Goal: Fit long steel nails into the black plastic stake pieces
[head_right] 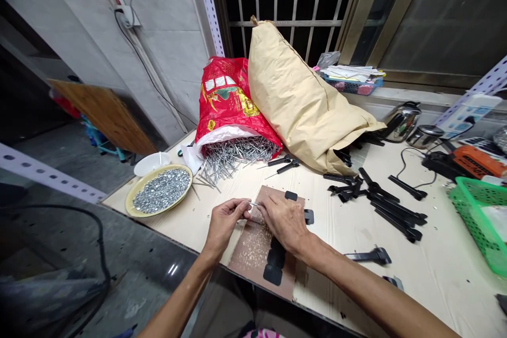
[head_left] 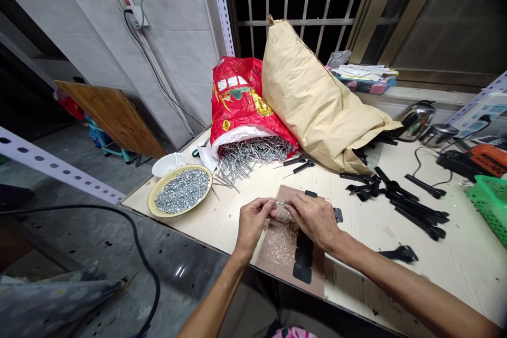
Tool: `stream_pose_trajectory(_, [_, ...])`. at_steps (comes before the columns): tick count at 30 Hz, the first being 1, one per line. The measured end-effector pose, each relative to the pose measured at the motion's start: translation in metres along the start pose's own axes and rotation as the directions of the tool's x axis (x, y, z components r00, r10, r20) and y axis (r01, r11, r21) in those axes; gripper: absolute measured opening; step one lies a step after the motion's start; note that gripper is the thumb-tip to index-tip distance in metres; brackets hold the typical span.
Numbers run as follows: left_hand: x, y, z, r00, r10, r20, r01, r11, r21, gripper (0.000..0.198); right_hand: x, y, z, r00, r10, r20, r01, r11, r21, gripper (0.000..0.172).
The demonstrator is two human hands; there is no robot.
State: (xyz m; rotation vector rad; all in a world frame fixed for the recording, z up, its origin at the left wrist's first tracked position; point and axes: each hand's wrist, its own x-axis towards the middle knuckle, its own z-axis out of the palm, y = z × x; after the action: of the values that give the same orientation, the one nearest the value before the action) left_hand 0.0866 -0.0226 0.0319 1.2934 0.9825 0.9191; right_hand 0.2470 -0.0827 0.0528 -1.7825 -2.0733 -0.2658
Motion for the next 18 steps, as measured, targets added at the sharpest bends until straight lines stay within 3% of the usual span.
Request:
stream_pose_trajectory(5, [0.0025,-0.002,0.0006,0.999,0.031,-0.011,-0.03,0.997,0.068,0.027,-0.0003,-0.0016,0.0045,0.999,0.002,-0.041,-0.003,1.0,-0.026,0.021])
stream_pose_trajectory(9, [0.0028,-0.0017,0.0012,0.999,0.045,-0.016,-0.043,0.995,0.093,0.025,-0.002,-0.0029,0.0084,0.999,0.048,0.012,-0.047,0.999,-0.02,0.025])
stream_pose_trajectory(13, [0.0022,-0.0006,0.0014,1.0,0.01,0.005,-0.01,0.998,0.058,0.026,-0.0023,-0.003,0.008,1.0,0.007,0.027,-0.006,0.998,-0.058,0.024])
stream_pose_trajectory(18, [0.0022,0.0013,0.0006,1.0,0.027,0.005,-0.027,0.997,0.066,0.025,-0.0025,-0.0032,0.0056,0.996,0.048,0.068,-0.057,0.991,0.123,0.024])
